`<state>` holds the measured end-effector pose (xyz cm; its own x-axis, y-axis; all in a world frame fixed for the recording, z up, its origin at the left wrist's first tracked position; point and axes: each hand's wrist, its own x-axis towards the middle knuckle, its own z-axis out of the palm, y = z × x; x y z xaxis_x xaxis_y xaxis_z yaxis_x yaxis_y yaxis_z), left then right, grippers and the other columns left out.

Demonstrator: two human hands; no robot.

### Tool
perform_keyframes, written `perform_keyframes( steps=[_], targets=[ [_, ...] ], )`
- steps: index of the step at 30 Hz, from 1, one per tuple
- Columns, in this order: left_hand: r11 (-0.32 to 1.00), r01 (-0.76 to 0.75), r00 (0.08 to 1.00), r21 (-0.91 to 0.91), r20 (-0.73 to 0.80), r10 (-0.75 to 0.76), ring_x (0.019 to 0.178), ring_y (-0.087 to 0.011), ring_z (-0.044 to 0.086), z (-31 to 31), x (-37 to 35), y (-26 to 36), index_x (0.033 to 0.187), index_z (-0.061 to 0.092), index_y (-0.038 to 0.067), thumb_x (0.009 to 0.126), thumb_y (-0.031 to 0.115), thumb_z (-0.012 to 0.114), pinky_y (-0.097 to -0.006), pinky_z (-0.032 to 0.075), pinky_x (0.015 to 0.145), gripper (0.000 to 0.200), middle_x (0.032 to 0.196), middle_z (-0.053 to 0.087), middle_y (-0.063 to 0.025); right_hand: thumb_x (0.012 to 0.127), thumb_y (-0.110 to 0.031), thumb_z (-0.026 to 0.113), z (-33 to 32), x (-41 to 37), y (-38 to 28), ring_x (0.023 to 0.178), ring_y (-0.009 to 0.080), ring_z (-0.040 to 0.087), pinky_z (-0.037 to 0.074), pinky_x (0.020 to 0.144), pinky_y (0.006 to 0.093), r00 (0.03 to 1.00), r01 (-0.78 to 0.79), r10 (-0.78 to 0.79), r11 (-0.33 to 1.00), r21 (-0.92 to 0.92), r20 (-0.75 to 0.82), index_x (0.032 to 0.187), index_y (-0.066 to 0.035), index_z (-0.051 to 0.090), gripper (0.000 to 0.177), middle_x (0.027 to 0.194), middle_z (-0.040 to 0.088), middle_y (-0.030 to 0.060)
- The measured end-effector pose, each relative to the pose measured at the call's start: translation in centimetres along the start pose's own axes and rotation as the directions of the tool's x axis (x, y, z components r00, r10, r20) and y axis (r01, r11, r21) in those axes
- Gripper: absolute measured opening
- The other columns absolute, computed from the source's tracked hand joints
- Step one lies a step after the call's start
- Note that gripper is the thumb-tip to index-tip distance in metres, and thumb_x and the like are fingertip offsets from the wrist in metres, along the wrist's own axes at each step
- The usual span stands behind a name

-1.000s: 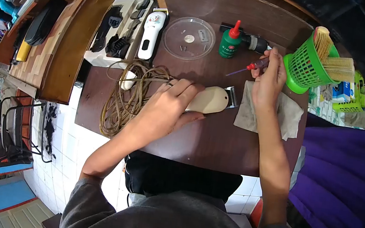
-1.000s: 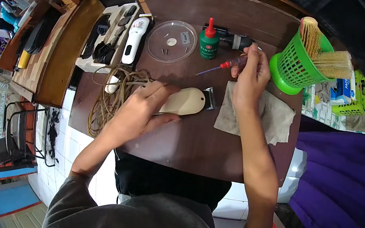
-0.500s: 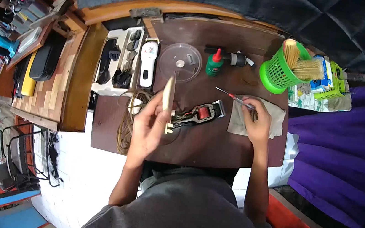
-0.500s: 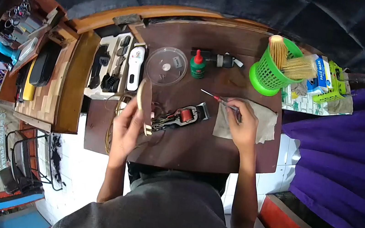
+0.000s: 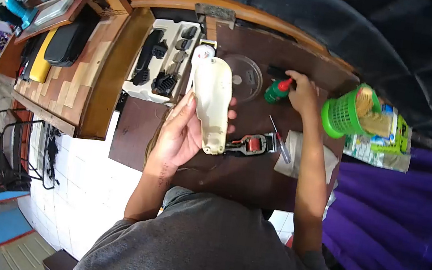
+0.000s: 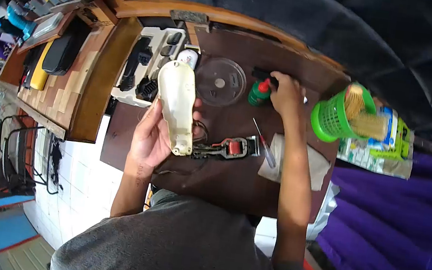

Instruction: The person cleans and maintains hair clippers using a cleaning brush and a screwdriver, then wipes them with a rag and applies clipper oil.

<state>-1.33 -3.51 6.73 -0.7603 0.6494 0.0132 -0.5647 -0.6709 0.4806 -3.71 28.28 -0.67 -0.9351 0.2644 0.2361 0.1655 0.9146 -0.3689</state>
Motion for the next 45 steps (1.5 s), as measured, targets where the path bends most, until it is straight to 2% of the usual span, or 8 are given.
perform_keyframes(
  steps=[11,22,27,29,30,35,38,45],
  targets=[
    [0.999,-0.01,0.997,0.035,0.076,0.007,0.122,-0.0357,0.057,1.8,2.4,0.2,0.151,0.024,0.005,0.107,0.03,0.039,-0.0502,0.049,0.103,0.053,0.14,0.047,-0.0263,0.081,-0.014,0.075,2.3,0.6,2.4,0.092,0.0341,0.064,0.049,0.081,0.0444,0.995,0.072,-0.049,0.952,0.298,-0.081,0.115,-0.015,0.067,0.035,0.094,0.069,0.0123],
    [0.999,0.041,0.998,-0.013,0.049,-0.041,0.104,-0.0216,0.064,2.2,1.2,0.3,0.142,0.044,0.003,0.107,0.045,0.032,-0.0348,0.055,0.086,0.056,0.126,0.061,-0.0185,0.098,-0.013,0.061,-5.0,-3.8,-3.3,0.079,0.0136,0.061,0.049,0.068,0.0253,0.77,0.191,0.164,0.863,0.468,-0.617,0.126,-0.002,0.063,0.031,0.093,0.065,0.0087],
    [0.975,0.11,0.994,0.194,-0.014,-0.109,0.097,-0.0149,0.063,2.9,1.9,-0.6,0.141,0.046,0.003,0.107,0.043,0.033,-0.0291,0.053,0.079,0.054,0.118,0.066,-0.0134,0.101,-0.005,0.052,-11.2,-10.4,-11.1,0.061,0.0051,0.048,0.041,0.055,0.0198,0.937,0.008,0.285,0.559,0.829,-0.201,0.143,-0.003,0.049,0.043,0.084,0.057,0.0004],
    [0.899,0.183,0.982,0.398,-0.037,-0.183,0.096,-0.0132,0.064,3.7,2.2,-1.2,0.139,0.048,0.003,0.107,0.043,0.035,-0.0275,0.053,0.078,0.053,0.115,0.067,-0.0116,0.097,-0.002,0.054,-11.2,-11.4,-11.8,0.067,0.0067,0.054,0.045,0.062,0.0219,0.944,0.191,0.045,0.736,0.649,-0.328,0.139,-0.003,0.055,0.042,0.09,0.064,0.0044],
    [0.878,0.234,0.972,0.419,-0.072,-0.224,0.096,-0.0126,0.064,4.7,2.2,-1.4,0.137,0.05,0.002,0.107,0.043,0.037,-0.027,0.053,0.078,0.053,0.113,0.067,-0.0101,0.096,0.0,0.056,-11.0,-12.2,-13.1,0.071,0.0082,0.057,0.047,0.066,0.0239,0.956,0.111,0.149,0.613,0.782,-0.253,0.135,-0.002,0.058,0.039,0.098,0.068,0.0088],
    [0.961,0.079,0.997,0.266,-0.008,-0.08,0.087,-0.0135,0.065,7.0,3.0,-2.5,0.128,0.055,0.003,0.106,0.045,0.039,-0.0283,0.054,0.076,0.05,0.105,0.068,-0.0088,0.093,-0.001,0.062,-9.6,-16.6,-15.2,0.066,0.0151,0.061,0.05,0.064,0.0289,0.974,0.197,-0.097,0.812,0.549,-0.206,0.137,-0.007,0.058,0.045,0.079,0.065,0.0144],
    [0.929,0.06,0.997,0.364,0.018,-0.072,0.095,-0.0176,0.063,6.0,3.1,-1.6,0.139,0.045,0.001,0.106,0.044,0.036,-0.0315,0.055,0.081,0.055,0.119,0.063,-0.015,0.094,-0.003,0.062,-9.7,-19.3,-15.2,0.06,0.0116,0.055,0.047,0.061,0.0261,0.941,0.339,-0.244,0.687,0.642,-0.235,0.138,-0.008,0.057,0.044,0.073,0.062,0.012],
    [0.951,0.231,0.97,0.206,0.024,-0.241,0.095,-0.016,0.066,6.7,0.8,-3.8,0.132,0.052,0.003,0.106,0.044,0.04,-0.0307,0.053,0.08,0.051,0.111,0.067,-0.0128,0.099,-0.006,0.056,-14.0,-19.9,-15.6,0.062,0.0027,0.048,0.042,0.057,0.0212,0.962,0.011,0.213,0.594,0.804,-0.17,0.138,-0.006,0.057,0.039,0.072,0.057,-0.002]
  ],
)
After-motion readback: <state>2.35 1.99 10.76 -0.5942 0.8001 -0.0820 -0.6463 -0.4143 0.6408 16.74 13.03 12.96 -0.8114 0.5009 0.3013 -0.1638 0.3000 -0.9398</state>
